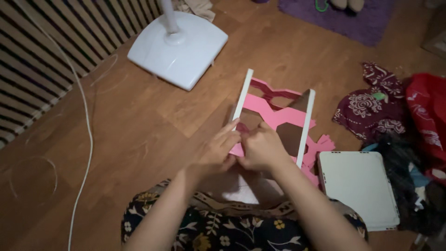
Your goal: The person assembles pink plastic connectors onto white square panels. They insert the connectors into slots on the panels and press them into place, working with multiple panels and connectors on the floor.
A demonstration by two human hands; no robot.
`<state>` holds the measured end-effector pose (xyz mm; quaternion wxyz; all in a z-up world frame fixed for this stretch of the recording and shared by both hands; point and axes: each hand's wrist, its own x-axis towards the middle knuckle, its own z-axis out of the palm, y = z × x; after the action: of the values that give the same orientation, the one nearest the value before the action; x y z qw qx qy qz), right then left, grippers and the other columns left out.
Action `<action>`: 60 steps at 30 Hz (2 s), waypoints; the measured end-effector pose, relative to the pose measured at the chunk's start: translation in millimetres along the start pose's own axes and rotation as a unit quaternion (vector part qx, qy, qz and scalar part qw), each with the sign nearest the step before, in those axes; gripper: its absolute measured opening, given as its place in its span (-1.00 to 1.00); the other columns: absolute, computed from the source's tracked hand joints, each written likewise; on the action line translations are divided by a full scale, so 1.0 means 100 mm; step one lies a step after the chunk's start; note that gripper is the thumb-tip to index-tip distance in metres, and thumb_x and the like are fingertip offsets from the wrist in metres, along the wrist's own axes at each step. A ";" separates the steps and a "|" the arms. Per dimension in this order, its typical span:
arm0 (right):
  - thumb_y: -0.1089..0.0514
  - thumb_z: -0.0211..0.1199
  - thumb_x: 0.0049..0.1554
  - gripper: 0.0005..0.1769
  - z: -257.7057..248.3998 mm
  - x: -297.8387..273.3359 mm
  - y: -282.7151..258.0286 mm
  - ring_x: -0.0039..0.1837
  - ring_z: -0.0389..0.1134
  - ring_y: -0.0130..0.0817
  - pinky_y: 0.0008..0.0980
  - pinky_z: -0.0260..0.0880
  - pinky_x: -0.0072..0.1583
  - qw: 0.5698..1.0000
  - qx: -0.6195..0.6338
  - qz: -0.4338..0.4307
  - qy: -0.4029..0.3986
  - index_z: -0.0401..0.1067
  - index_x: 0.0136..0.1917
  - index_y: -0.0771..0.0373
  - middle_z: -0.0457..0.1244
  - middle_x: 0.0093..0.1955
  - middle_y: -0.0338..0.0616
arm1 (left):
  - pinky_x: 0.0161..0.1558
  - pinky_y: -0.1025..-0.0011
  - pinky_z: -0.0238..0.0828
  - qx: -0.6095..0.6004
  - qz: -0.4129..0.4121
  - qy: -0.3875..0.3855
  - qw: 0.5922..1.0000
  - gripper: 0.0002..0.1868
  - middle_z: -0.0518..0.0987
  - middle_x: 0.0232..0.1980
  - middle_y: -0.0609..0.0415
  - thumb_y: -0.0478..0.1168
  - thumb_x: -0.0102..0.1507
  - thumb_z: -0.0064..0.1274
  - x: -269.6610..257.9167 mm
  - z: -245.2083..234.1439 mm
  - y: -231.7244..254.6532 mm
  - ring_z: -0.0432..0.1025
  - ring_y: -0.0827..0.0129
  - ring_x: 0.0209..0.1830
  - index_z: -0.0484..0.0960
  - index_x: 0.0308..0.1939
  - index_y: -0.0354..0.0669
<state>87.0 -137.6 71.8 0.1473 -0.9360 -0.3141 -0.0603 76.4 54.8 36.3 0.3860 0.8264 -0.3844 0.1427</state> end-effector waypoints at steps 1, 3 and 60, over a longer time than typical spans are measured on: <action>-0.10 0.37 -0.22 -0.59 0.09 0.03 0.01 -0.20 0.41 0.03 -0.06 0.33 0.07 1.000 -0.017 0.018 -0.017 0.53 -0.27 0.29 0.37 -0.33 0.08 | 0.29 0.18 0.40 0.011 -0.017 0.000 1.000 -0.39 0.46 0.38 -0.18 -0.44 0.09 0.09 -0.06 0.01 -0.07 0.32 -0.02 0.45 0.45 0.25 -0.18; -0.11 0.34 -0.16 -0.62 0.24 0.08 0.05 -0.21 0.42 0.02 -0.07 0.34 0.13 0.995 -0.041 0.069 -0.052 0.55 -0.28 0.27 0.37 -0.33 0.09 | 0.18 0.20 0.45 0.042 -0.077 0.010 0.996 -0.36 0.42 0.47 -0.14 -0.37 0.14 0.12 -0.18 0.07 -0.16 0.40 0.05 0.31 0.44 0.33 -0.09; 0.02 0.23 0.19 -0.78 0.50 0.14 0.46 -0.05 0.42 0.14 0.03 0.42 -0.02 0.996 0.020 0.030 -0.086 0.45 -0.03 0.20 0.38 -0.14 0.09 | -0.25 0.34 0.47 -0.582 -0.473 0.136 0.647 -0.74 0.66 -0.23 0.05 -0.10 0.35 0.02 -0.30 0.87 -0.19 0.58 0.36 -0.27 0.63 0.00 -0.15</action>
<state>127.1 -148.9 15.9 0.1402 -0.9435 -0.2986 0.0312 65.8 13.2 -47.5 0.8506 0.4724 0.1117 -0.2022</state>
